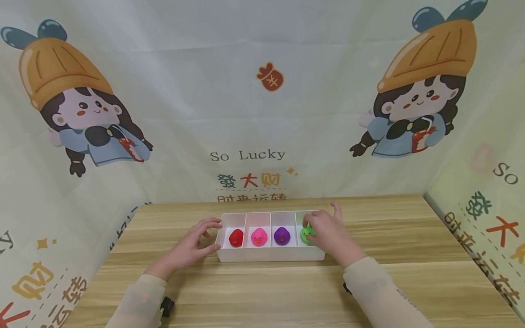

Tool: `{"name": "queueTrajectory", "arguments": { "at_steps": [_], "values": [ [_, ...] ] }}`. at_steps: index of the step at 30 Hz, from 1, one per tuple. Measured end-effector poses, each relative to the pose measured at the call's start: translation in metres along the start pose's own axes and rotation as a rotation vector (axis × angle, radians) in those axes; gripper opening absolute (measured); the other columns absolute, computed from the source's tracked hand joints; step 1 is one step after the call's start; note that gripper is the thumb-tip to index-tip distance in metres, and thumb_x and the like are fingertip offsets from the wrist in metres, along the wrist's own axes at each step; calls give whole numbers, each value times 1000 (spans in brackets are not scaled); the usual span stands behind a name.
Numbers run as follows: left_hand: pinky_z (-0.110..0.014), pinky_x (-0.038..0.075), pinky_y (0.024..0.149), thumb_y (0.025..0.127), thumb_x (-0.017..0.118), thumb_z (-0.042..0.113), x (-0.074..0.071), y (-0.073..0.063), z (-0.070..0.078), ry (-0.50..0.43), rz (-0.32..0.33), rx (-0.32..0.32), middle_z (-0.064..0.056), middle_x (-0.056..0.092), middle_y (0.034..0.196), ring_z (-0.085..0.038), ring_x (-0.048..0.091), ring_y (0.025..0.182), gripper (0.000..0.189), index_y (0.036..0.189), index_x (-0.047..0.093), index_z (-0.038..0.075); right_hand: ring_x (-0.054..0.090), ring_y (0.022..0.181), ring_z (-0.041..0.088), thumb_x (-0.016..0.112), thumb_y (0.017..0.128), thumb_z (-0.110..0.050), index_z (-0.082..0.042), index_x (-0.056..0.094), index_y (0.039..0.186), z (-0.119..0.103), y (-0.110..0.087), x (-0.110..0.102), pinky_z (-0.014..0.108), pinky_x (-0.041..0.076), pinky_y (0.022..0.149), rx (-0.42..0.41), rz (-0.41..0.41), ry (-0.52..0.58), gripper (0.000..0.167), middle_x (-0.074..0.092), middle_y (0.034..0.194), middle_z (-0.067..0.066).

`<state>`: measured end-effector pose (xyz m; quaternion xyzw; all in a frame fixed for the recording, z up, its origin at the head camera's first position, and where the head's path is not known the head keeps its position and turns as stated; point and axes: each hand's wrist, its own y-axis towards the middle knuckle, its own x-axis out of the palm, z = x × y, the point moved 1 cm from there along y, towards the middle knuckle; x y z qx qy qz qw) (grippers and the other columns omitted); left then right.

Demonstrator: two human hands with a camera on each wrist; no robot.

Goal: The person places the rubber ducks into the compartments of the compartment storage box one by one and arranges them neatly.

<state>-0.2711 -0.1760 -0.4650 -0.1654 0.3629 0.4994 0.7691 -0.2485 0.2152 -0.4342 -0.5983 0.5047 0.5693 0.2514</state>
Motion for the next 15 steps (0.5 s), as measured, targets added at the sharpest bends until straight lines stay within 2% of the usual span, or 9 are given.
{"name": "queueTrajectory", "arguments": {
  "at_steps": [9, 12, 15],
  "values": [
    [-58, 49, 106, 95, 75, 29, -1, -2, 0, 5, 8, 7, -5, 41, 162, -37, 55, 124, 53, 142, 54, 18, 66, 86, 21, 90, 69, -7, -13, 69, 91, -6, 7, -4, 78, 14, 115, 25, -80, -57, 31, 72, 86, -1],
    [-59, 49, 106, 95, 75, 28, -1, -2, 1, 2, 8, 8, -5, 41, 162, -38, 55, 124, 54, 143, 54, 16, 69, 94, 25, 90, 70, -8, -13, 70, 95, -6, 9, -4, 79, 14, 116, 31, -110, -56, 33, 75, 94, 2],
    [-58, 49, 106, 94, 76, 28, -1, -2, 2, 5, 8, -4, -3, 41, 162, -36, 55, 125, 54, 143, 54, 18, 68, 109, 33, 89, 74, -14, -12, 72, 104, -6, 10, -6, 79, 14, 115, 41, -117, -27, 35, 76, 110, 8]
  ]
}}
